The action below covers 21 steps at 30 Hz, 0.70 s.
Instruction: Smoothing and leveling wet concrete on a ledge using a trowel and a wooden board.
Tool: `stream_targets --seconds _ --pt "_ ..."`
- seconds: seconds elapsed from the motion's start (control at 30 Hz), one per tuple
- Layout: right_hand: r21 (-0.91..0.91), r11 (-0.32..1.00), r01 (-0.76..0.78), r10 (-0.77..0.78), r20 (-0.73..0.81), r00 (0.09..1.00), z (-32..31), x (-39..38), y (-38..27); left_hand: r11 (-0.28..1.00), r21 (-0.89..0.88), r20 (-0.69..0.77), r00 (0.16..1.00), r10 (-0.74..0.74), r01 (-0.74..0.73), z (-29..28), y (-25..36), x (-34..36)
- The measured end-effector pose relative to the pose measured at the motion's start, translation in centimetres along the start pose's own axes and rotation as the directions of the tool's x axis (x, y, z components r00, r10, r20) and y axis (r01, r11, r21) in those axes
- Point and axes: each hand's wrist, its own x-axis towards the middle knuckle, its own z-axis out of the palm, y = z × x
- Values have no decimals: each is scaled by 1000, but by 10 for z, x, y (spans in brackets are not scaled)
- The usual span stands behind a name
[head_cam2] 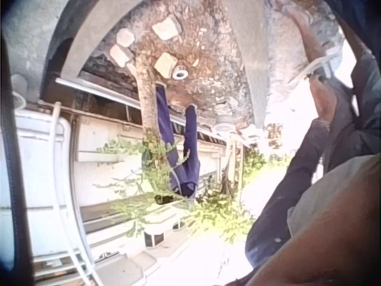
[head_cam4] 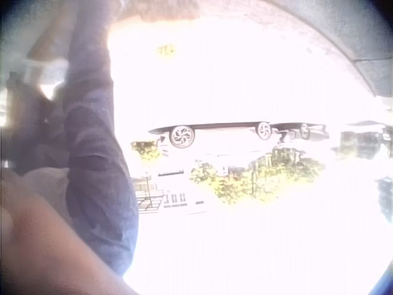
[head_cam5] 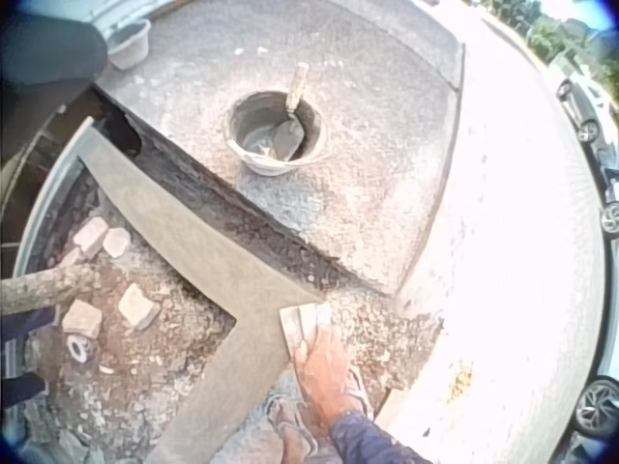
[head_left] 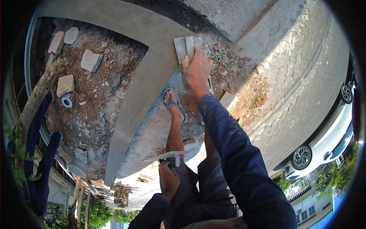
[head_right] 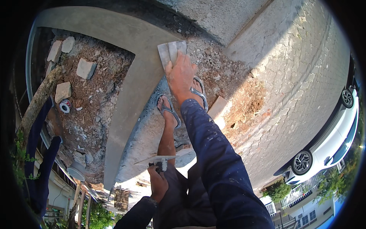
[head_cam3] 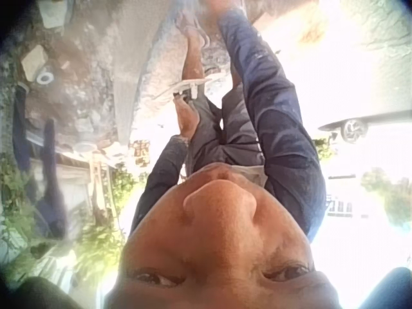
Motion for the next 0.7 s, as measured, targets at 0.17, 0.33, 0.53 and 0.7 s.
stream_targets --seconds 0.17,0.33,0.53,0.7 --pt "172 971 165 -212 304 929 13 -38 -23 1000 14 12 1000 23 -24 -1 -4 -1" --pt "103 995 -7 -2 86 996 -3 -6 -24 1000 -8 -13 1000 26 -26 -3 -4 0" --pt "171 933 316 -358 383 851 16 -57 -31 998 -36 -12 999 41 -41 -2 -5 1" --pt "45 989 140 -146 195 970 -1 -10 -19 998 -47 -34 998 43 -44 -7 -6 3"
